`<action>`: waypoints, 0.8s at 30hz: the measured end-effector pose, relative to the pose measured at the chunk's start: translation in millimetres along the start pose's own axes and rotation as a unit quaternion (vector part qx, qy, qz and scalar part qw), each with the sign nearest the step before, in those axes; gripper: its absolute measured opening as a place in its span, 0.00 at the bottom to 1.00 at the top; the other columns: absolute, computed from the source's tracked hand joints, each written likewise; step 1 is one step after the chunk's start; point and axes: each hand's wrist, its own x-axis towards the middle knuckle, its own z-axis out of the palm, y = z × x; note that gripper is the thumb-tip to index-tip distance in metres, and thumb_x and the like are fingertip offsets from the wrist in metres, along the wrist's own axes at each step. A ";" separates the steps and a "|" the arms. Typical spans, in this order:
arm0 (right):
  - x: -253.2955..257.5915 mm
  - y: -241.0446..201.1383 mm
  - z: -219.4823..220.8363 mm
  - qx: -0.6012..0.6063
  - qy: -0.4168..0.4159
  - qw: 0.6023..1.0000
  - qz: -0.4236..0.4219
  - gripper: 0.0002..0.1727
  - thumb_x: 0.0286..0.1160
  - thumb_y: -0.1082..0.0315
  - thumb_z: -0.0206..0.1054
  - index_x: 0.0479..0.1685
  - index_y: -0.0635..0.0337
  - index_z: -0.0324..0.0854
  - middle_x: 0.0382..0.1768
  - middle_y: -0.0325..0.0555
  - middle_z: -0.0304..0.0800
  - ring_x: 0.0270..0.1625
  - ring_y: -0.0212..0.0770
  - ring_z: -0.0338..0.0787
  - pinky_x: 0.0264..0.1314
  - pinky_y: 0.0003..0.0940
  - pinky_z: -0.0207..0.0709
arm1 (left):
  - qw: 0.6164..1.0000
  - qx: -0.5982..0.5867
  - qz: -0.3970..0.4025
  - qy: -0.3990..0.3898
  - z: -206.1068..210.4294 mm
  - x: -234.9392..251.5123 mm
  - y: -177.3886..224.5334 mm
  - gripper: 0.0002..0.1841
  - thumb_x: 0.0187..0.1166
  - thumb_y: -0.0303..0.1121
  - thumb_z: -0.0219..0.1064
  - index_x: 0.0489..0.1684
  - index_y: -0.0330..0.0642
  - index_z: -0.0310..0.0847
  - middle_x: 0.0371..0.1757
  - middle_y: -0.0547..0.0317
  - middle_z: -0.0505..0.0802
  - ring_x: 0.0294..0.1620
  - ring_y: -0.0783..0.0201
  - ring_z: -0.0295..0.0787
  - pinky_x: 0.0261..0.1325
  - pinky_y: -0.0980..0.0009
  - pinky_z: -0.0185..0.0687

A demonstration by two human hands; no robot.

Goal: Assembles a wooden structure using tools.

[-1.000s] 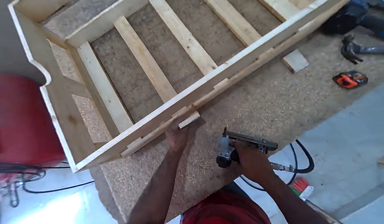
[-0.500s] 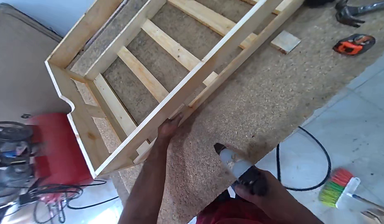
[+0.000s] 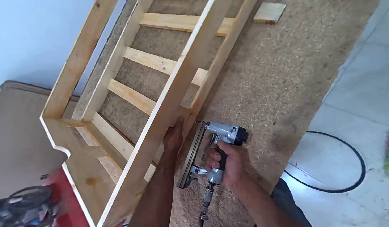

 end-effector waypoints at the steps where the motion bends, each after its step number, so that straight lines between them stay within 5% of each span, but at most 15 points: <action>1: 7.6 6.6 -3.9 0.006 0.004 1.000 -0.007 0.21 0.85 0.53 0.50 0.57 0.56 0.82 0.14 0.34 0.69 0.15 0.33 0.76 0.28 0.36 0.85 | 1.000 -0.008 0.004 0.002 0.2 0.0 -2.9 0.16 0.79 0.36 0.75 0.60 0.39 0.85 0.51 0.59 0.96 0.53 0.67 0.94 0.59 0.61 0.93; 6: 42.7 22.5 -13.2 0.010 -0.026 0.999 -0.037 0.21 0.82 0.52 0.54 0.59 0.54 0.83 0.14 0.34 0.70 0.15 0.33 0.77 0.26 0.35 0.84 | 1.000 0.002 0.008 0.012 -0.4 -2.3 -2.4 0.15 0.79 0.39 0.75 0.56 0.42 0.87 0.47 0.61 0.97 0.50 0.67 0.95 0.60 0.61 0.93; 14: 62.3 27.0 -21.7 -0.007 -0.034 0.997 -0.069 0.20 0.80 0.53 0.58 0.60 0.54 0.83 0.14 0.34 0.70 0.14 0.32 0.76 0.25 0.33 0.84 | 0.993 -0.051 0.102 -0.002 2.2 -1.4 -11.8 0.12 0.76 0.28 0.75 0.55 0.41 0.85 0.46 0.62 0.97 0.49 0.67 0.95 0.59 0.65 0.93; 24: 62.5 38.2 -25.8 0.001 -0.066 0.995 -0.080 0.19 0.79 0.51 0.59 0.56 0.55 0.83 0.14 0.35 0.71 0.15 0.33 0.79 0.27 0.35 0.86 | 0.995 -0.039 0.088 0.000 0.8 -0.6 -12.6 0.12 0.76 0.31 0.76 0.54 0.41 0.86 0.46 0.62 0.97 0.50 0.67 0.96 0.60 0.64 0.93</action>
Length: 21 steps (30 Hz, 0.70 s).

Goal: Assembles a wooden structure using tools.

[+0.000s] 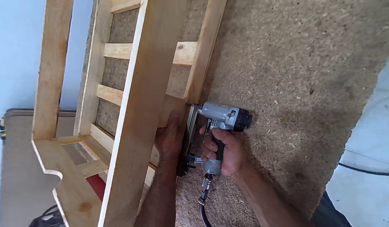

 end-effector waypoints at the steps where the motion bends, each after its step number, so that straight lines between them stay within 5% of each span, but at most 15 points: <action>1: -0.4 1.4 -1.1 0.003 -0.004 1.000 -0.001 0.21 0.80 0.50 0.59 0.58 0.55 0.84 0.15 0.35 0.72 0.16 0.33 0.79 0.27 0.35 0.86 | 1.000 -0.008 0.005 -0.004 0.3 0.5 -0.5 0.11 0.77 0.30 0.76 0.54 0.41 0.86 0.46 0.62 0.97 0.49 0.67 0.96 0.59 0.65 0.93; 4: -3.9 5.9 -0.3 0.012 -0.003 1.000 0.002 0.21 0.79 0.49 0.61 0.54 0.56 0.83 0.14 0.35 0.72 0.16 0.34 0.79 0.28 0.36 0.86 | 0.997 -0.061 0.035 -0.016 0.8 2.9 -4.7 0.11 0.76 0.24 0.74 0.53 0.36 0.85 0.46 0.57 0.97 0.49 0.63 0.96 0.60 0.62 0.93; 21: -24.8 31.0 -4.9 0.017 -0.013 0.999 0.043 0.23 0.81 0.47 0.58 0.53 0.59 0.83 0.14 0.34 0.73 0.16 0.32 0.80 0.30 0.34 0.87 | 0.999 -0.032 0.016 -0.015 0.7 1.8 0.0 0.09 0.79 0.27 0.71 0.53 0.38 0.84 0.45 0.59 0.97 0.49 0.65 0.96 0.59 0.63 0.93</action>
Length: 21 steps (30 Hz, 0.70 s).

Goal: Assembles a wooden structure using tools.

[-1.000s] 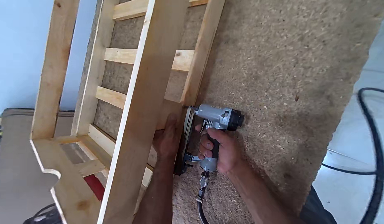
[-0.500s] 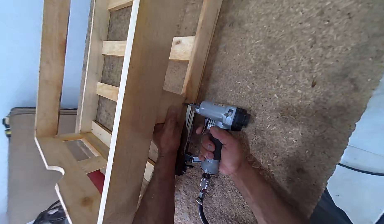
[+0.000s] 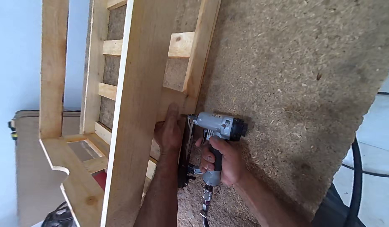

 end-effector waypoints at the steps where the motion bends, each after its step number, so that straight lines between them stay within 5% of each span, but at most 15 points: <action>1: -1.1 1.2 -0.4 0.001 0.000 1.000 0.002 0.24 0.81 0.47 0.58 0.54 0.59 0.83 0.14 0.34 0.73 0.16 0.32 0.80 0.30 0.34 0.87 | 1.000 -0.004 0.003 -0.004 -0.5 -0.2 -0.2 0.09 0.80 0.26 0.70 0.53 0.38 0.84 0.45 0.59 0.97 0.49 0.65 0.96 0.60 0.63 0.93; 8: -2.1 2.0 1.6 -0.022 0.011 1.000 0.006 0.25 0.80 0.46 0.61 0.53 0.60 0.84 0.14 0.34 0.73 0.16 0.32 0.80 0.30 0.33 0.87 | 0.999 -0.028 0.001 -0.026 -4.9 1.9 -3.2 0.10 0.80 0.28 0.70 0.55 0.38 0.83 0.48 0.57 0.97 0.54 0.63 0.95 0.65 0.59 0.90; 11: -7.2 -8.2 6.5 -0.052 0.028 0.998 0.001 0.24 0.78 0.47 0.65 0.52 0.60 0.84 0.14 0.35 0.73 0.15 0.32 0.79 0.28 0.33 0.87 | 0.993 -0.059 -0.016 -0.097 -20.6 4.0 -10.2 0.08 0.83 0.35 0.66 0.53 0.47 0.85 0.48 0.62 0.96 0.54 0.65 0.93 0.64 0.59 0.89; 14: -19.0 -34.2 24.3 -0.013 -0.010 1.000 -0.021 0.26 0.79 0.45 0.66 0.61 0.58 0.84 0.16 0.34 0.74 0.17 0.32 0.81 0.31 0.35 0.88 | 0.986 -0.069 -0.055 -0.142 -26.8 3.9 -3.3 0.07 0.84 0.33 0.64 0.50 0.51 0.88 0.45 0.68 0.96 0.48 0.71 0.93 0.58 0.67 0.90; 17: -23.0 -57.1 57.3 -0.026 -0.016 0.999 -0.034 0.24 0.81 0.45 0.61 0.58 0.56 0.84 0.16 0.34 0.75 0.17 0.32 0.82 0.31 0.36 0.89 | 0.986 -0.021 -0.099 -0.130 -25.3 -2.1 12.6 0.08 0.86 0.29 0.62 0.43 0.51 0.89 0.38 0.74 0.96 0.40 0.81 0.92 0.50 0.80 0.90; 21: -6.5 -60.9 84.2 -0.059 -0.019 0.998 -0.015 0.26 0.87 0.45 0.51 0.57 0.57 0.83 0.14 0.36 0.72 0.16 0.33 0.80 0.29 0.36 0.88 | 0.982 0.031 -0.120 -0.141 -49.1 9.7 -20.1 0.10 0.85 0.30 0.65 0.54 0.34 0.86 0.49 0.61 0.94 0.51 0.78 0.90 0.61 0.78 0.85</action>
